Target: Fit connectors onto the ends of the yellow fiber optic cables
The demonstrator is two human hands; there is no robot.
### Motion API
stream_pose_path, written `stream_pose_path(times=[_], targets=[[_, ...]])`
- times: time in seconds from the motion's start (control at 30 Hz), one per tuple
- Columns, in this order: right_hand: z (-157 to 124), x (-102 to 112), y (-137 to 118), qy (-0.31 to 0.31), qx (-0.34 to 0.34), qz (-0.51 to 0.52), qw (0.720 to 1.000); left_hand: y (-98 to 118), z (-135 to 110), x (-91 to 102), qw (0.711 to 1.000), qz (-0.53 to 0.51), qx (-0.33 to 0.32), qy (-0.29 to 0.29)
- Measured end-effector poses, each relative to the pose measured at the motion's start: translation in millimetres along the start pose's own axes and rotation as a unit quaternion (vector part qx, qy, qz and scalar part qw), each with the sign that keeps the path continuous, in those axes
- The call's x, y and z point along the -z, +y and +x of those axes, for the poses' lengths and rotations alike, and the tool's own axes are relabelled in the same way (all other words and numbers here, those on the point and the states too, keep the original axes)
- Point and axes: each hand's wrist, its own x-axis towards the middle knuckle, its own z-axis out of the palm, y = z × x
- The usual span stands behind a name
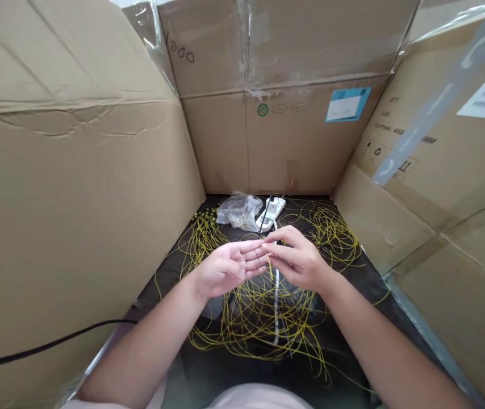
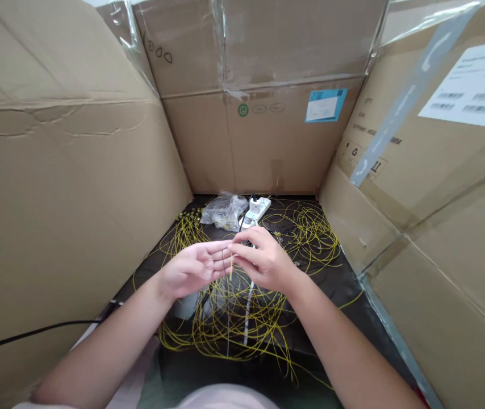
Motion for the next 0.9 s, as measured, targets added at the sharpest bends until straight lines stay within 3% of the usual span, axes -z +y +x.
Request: stream_pose_path(times=[0.37,0.63,0.9], targets=[[-7,0,-10,0.052,0.022,0.086,0.995,-13,-2,7.0,0.998,-0.04,0.009,0.039],[-7,12,-30,-0.023,0.099,0.11,0.989,-9,-1,5.4,0.995,-0.078,0.018,0.058],[-5,10,-37,0.022,0.085,0.143,0.986,-13,1,3.7,0.993,-0.086,0.025,0.082]])
